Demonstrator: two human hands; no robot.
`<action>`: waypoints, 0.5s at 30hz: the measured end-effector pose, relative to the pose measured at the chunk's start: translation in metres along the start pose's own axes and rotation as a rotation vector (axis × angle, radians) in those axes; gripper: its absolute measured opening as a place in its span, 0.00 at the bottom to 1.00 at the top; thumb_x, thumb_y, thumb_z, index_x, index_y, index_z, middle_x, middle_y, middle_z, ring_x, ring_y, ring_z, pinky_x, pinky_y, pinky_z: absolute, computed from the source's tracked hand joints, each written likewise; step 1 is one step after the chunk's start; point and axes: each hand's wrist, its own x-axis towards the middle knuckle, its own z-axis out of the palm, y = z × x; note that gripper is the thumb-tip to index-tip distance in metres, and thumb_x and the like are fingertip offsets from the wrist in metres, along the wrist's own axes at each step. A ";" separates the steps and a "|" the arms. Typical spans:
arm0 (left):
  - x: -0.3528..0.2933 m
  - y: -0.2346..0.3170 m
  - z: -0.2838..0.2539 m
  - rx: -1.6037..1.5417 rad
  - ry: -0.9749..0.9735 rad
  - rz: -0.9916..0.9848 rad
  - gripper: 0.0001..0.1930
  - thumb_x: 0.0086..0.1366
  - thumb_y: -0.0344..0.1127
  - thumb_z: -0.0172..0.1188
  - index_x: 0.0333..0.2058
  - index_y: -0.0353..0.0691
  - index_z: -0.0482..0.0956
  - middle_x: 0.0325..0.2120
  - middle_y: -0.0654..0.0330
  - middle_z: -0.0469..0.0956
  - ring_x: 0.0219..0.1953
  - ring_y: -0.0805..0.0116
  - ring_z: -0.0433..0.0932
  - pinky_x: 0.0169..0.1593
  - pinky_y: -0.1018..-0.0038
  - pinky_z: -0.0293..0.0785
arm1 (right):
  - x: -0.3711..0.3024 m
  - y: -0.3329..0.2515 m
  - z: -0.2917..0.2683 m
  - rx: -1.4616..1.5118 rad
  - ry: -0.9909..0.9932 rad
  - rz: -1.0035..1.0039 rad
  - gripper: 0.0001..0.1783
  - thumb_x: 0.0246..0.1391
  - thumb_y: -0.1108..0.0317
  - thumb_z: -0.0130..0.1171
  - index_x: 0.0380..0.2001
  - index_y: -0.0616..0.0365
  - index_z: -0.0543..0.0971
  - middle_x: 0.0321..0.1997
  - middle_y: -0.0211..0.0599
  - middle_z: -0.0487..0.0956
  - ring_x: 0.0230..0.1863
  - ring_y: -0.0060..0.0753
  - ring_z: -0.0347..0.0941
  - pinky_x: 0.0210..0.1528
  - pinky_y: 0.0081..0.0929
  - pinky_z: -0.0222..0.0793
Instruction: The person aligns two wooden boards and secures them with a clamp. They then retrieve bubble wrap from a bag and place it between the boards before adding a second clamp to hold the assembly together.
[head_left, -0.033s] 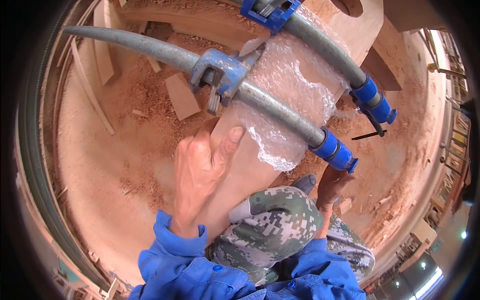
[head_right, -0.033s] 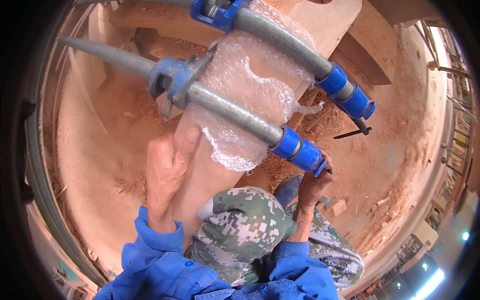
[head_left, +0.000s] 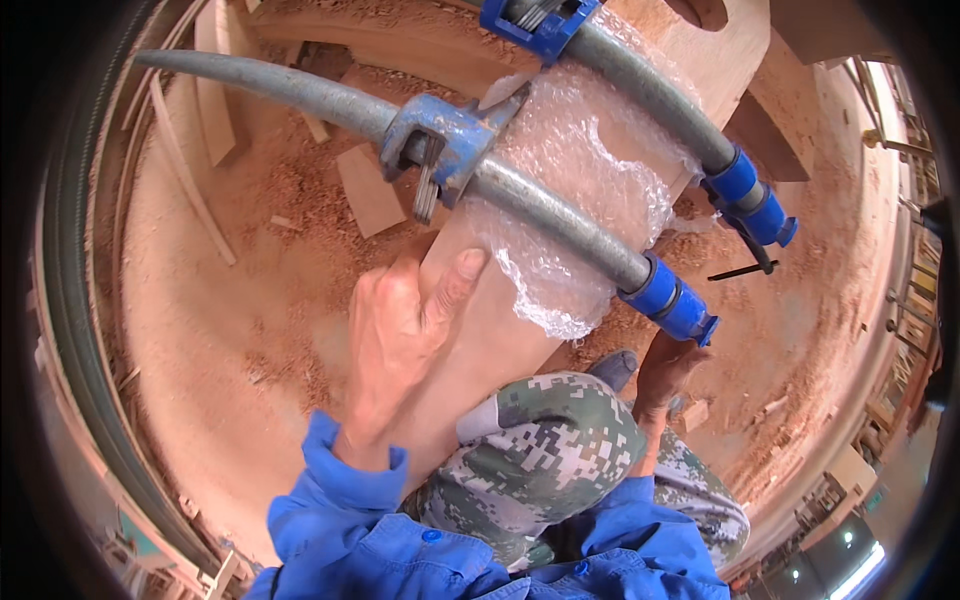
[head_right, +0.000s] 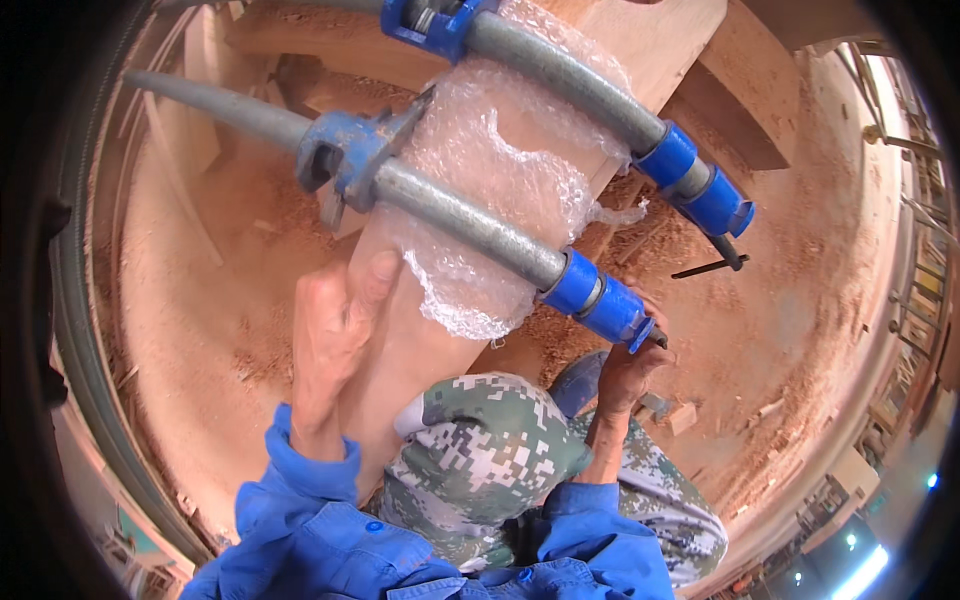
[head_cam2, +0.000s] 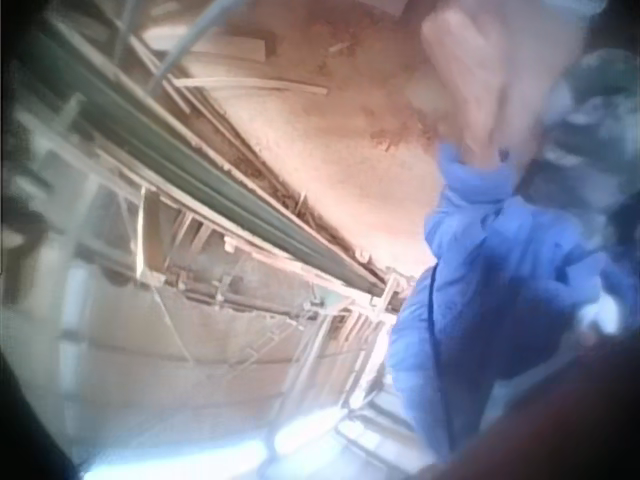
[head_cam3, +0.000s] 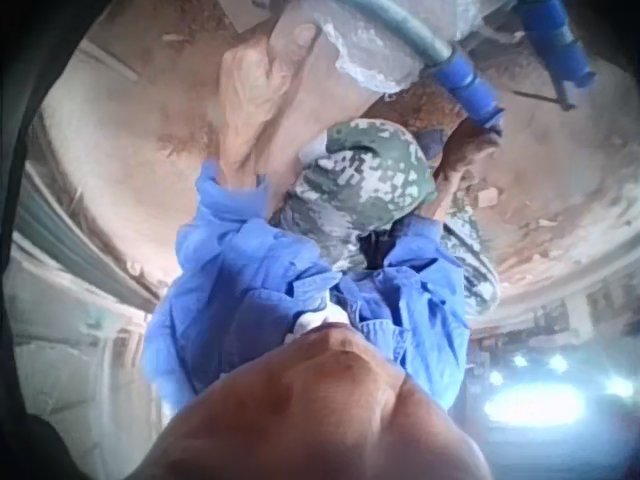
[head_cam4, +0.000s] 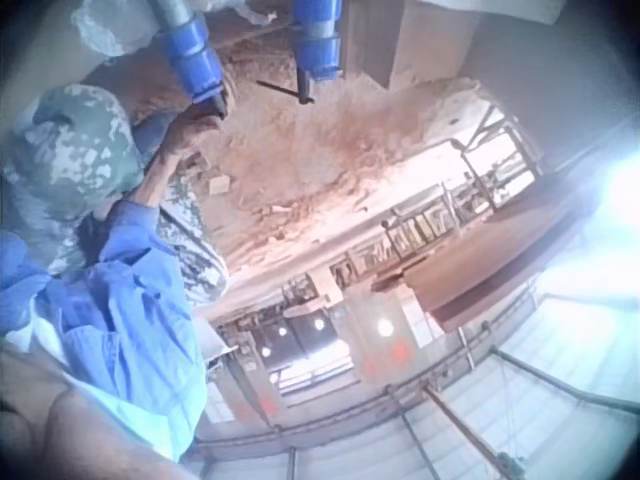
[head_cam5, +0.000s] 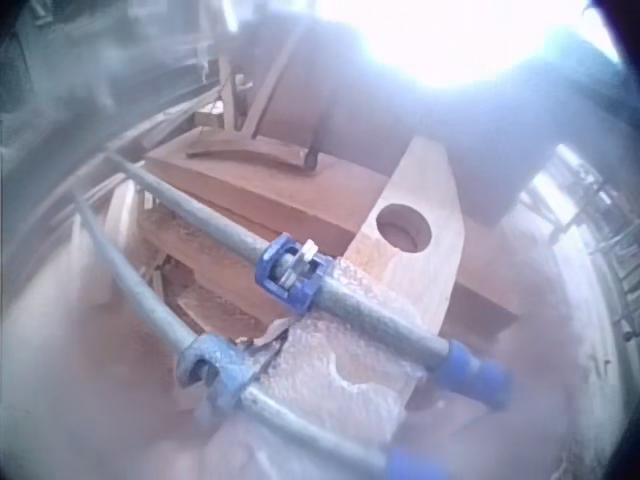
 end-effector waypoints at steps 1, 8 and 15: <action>0.001 0.001 0.003 -0.010 -0.028 -0.029 0.35 0.66 0.60 0.55 0.49 0.26 0.74 0.26 0.35 0.77 0.30 0.37 0.78 0.31 0.52 0.72 | 0.000 0.004 -0.001 -0.044 0.006 -0.021 0.41 0.60 0.28 0.35 0.44 0.60 0.69 0.54 0.50 0.72 0.62 0.48 0.66 0.69 0.47 0.53; -0.039 -0.043 0.013 0.262 0.250 0.520 0.35 0.69 0.51 0.52 0.60 0.22 0.60 0.47 0.31 0.73 0.39 0.39 0.80 0.38 0.56 0.78 | 0.009 0.019 0.021 -0.176 0.154 -0.215 0.41 0.58 0.24 0.27 0.30 0.57 0.63 0.34 0.39 0.70 0.40 0.36 0.68 0.49 0.38 0.66; -0.055 -0.053 0.016 0.266 0.181 0.405 0.36 0.69 0.50 0.52 0.62 0.23 0.57 0.45 0.35 0.74 0.36 0.40 0.80 0.35 0.57 0.79 | -0.001 -0.015 0.018 -0.300 0.181 0.006 0.39 0.61 0.27 0.27 0.22 0.55 0.63 0.24 0.28 0.64 0.28 0.24 0.63 0.35 0.23 0.61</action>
